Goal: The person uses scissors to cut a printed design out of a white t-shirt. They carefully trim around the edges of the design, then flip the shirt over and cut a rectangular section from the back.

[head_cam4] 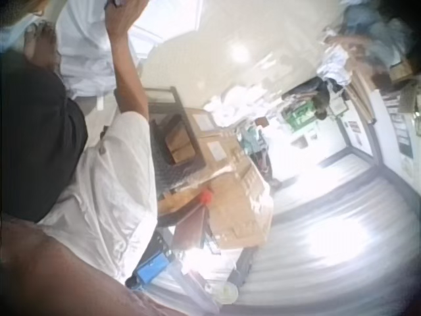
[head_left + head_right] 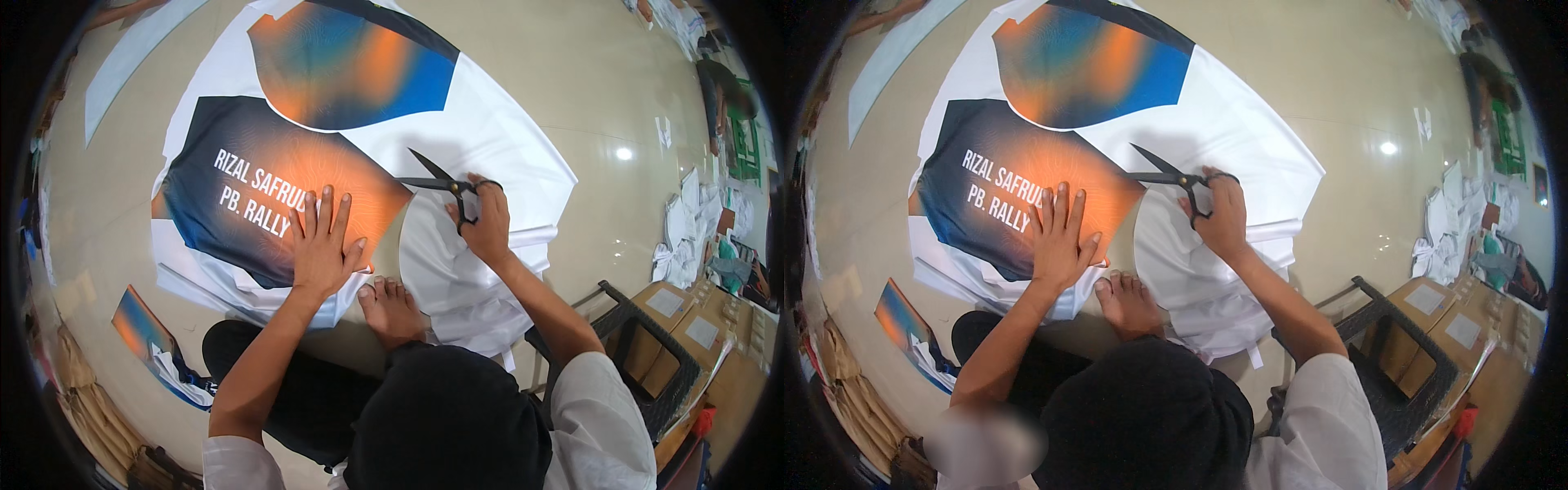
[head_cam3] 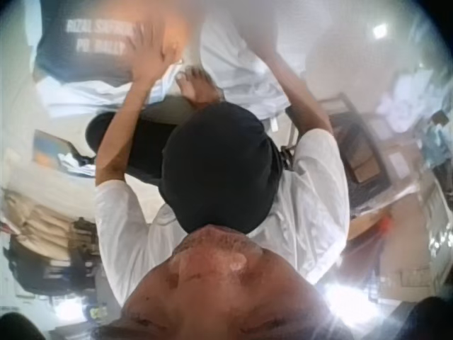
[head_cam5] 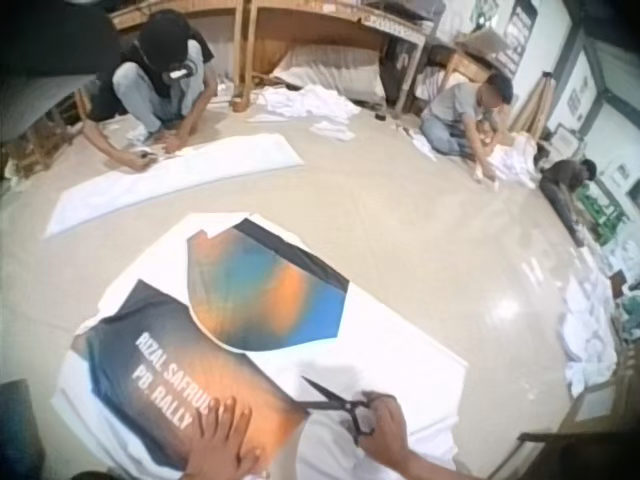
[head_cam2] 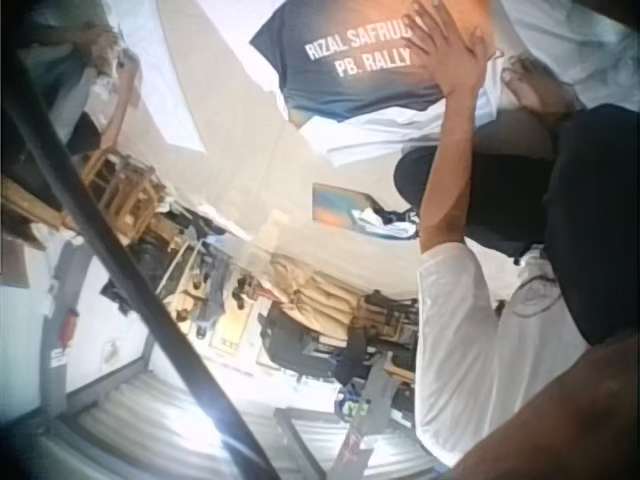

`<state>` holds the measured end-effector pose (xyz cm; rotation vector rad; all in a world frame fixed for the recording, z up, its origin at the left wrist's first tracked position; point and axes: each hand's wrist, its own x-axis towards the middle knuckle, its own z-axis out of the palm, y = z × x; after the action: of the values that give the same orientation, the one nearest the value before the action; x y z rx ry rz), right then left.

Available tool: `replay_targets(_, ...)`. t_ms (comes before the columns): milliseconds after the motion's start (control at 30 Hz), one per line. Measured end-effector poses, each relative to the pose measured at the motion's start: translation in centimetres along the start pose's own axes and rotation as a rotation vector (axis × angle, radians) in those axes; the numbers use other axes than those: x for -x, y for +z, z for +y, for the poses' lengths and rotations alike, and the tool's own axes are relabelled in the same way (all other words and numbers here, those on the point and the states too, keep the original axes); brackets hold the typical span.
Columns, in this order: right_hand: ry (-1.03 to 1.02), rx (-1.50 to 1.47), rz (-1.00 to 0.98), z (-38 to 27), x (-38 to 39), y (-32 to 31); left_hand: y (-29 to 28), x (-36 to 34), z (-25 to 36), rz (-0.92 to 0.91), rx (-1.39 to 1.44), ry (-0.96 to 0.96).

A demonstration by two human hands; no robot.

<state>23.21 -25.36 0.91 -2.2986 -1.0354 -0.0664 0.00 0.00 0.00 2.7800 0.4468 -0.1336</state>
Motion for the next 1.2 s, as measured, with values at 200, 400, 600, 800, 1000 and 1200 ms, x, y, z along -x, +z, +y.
replay_targets(200, 0.07, -0.089, 0.069, 1.1, 1.7, -0.7, -1.2, 0.5, 1.3, -0.009, 0.006, -0.058)
replay_targets(400, 0.054, -0.03, -0.125, 1.7, 1.5, -4.5, -0.3, -1.9, 3.3, 0.09, 0.085, -0.092)
replay_targets(600, 0.592, -0.3, -0.805, -0.3, 0.8, -9.6, 1.3, -4.1, 5.9, 0.191, 0.217, 0.006)
replay_targets(800, 0.905, -0.582, -1.06, -0.8, 0.3, -10.8, 2.4, -5.3, 7.4, 0.355, 0.311, 0.004)
replay_targets(1000, 0.965, -0.651, -1.101, 0.1, 0.3, -9.9, 3.0, -5.5, 7.5, 0.415, 0.308, -0.017)
replay_targets(1200, 0.961, -0.655, -1.125, 0.8, 0.6, -9.7, 3.1, -5.2, 7.3, 0.419, 0.31, -0.022)
